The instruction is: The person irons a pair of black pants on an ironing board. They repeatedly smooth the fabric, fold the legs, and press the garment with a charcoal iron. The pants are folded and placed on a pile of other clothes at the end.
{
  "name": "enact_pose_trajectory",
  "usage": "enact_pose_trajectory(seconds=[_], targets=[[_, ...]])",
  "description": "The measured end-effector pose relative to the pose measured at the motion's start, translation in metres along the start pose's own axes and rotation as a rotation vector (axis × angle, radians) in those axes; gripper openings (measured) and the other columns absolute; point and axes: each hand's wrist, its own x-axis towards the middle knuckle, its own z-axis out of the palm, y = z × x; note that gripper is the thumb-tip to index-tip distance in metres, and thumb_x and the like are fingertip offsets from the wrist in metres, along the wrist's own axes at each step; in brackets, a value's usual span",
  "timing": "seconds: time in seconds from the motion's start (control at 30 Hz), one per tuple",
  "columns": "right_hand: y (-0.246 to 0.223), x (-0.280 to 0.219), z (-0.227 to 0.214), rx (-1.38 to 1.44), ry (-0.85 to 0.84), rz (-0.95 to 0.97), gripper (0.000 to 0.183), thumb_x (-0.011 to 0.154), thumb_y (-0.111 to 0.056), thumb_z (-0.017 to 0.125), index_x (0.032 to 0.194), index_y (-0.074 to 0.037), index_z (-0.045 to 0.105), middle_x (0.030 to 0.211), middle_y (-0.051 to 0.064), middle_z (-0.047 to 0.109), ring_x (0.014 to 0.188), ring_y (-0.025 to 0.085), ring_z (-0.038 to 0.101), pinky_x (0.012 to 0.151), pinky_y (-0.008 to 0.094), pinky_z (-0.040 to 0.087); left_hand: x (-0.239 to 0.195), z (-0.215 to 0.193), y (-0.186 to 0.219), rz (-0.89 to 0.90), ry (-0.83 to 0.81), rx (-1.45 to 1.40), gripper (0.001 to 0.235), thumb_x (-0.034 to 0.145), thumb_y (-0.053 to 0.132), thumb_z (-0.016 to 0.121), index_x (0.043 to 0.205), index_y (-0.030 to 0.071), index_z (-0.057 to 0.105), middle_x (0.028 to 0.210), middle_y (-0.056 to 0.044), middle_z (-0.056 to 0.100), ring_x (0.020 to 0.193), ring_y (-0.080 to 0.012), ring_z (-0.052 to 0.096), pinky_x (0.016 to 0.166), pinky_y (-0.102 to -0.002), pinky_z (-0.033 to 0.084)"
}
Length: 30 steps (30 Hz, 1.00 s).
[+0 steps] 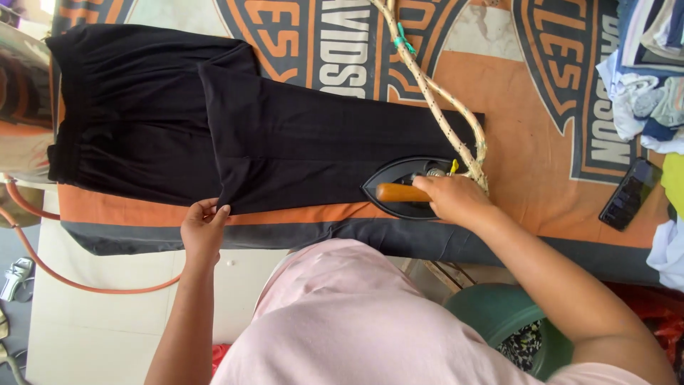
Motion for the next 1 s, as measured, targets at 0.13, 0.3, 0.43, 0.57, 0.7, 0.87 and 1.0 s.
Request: enact_pose_trajectory(seconds=[0.13,0.3,0.43,0.57,0.7,0.87,1.0], targets=[[0.042,-0.006,0.012,0.034,0.11,0.108,0.056,0.087,-0.022,0.065,0.142,-0.021,0.053,0.127,0.011,0.071,0.111,0.037,0.071,0.098,0.05,0.056,0.02,0.004,-0.032,0.013,-0.035,-0.018,0.024,0.096,0.007,0.076,0.117,-0.002,0.067,0.092,-0.007,0.058,0.084,-0.0182,0.069,0.079,-0.034,0.061],[0.11,-0.003,0.017,0.162,0.357,0.362,0.059,0.08,-0.019,0.075,0.137,-0.019,0.058,0.12,0.017,0.069,0.117,0.038,0.068,0.102,0.051,0.054,0.01,0.009,-0.022,-0.024,-0.016,-0.01,0.028,0.094,0.006,0.078,0.118,-0.002,0.067,0.093,-0.007,0.059,0.083,-0.0168,0.069,0.08,-0.032,0.06],[0.141,0.017,-0.027,0.293,0.316,0.517,0.035,0.085,-0.021,0.07,0.119,-0.025,0.063,0.11,0.015,0.074,0.11,0.041,0.071,0.096,0.053,0.054,0.007,0.008,-0.022,-0.009,0.003,0.015,0.03,0.093,0.007,0.08,0.119,-0.001,0.067,0.094,-0.008,0.06,0.083,-0.0191,0.07,0.081,-0.034,0.06],[0.188,0.07,-0.055,0.305,0.384,0.506,0.034,0.086,-0.022,0.069,0.119,-0.023,0.063,0.113,0.016,0.075,0.114,0.04,0.069,0.099,0.052,0.052,-0.002,0.011,-0.016,-0.009,0.06,0.061,0.035,0.096,0.008,0.078,0.126,-0.003,0.065,0.101,-0.013,0.061,0.09,-0.022,0.069,0.085,-0.037,0.058],[0.188,0.111,-0.129,0.4,0.369,0.455,0.018,0.098,-0.007,0.064,0.113,-0.016,0.062,0.11,0.005,0.073,0.091,0.031,0.069,0.075,0.048,0.053,-0.019,0.022,0.018,-0.184,0.151,0.122,0.038,0.092,0.02,0.074,0.128,0.012,0.064,0.116,-0.002,0.065,0.105,-0.0132,0.065,0.097,-0.029,0.052],[0.215,0.171,-0.163,0.416,0.561,0.34,0.027,0.092,0.001,0.063,0.113,-0.016,0.06,0.11,0.0,0.075,0.091,0.037,0.07,0.068,0.054,0.053,-0.016,0.024,-0.002,-0.148,0.209,0.112,0.038,0.095,0.02,0.073,0.13,0.01,0.062,0.117,-0.003,0.066,0.104,-0.0143,0.064,0.096,-0.03,0.051],[0.222,0.221,-0.177,0.209,0.386,0.34,0.034,0.098,-0.014,0.065,0.127,-0.005,0.05,0.104,0.023,0.07,0.089,0.049,0.068,0.07,0.06,0.055,-0.015,0.023,-0.004,-0.037,0.314,0.19,0.041,0.096,0.018,0.072,0.134,0.009,0.059,0.121,-0.007,0.064,0.107,-0.015,0.062,0.09,-0.033,0.05]])
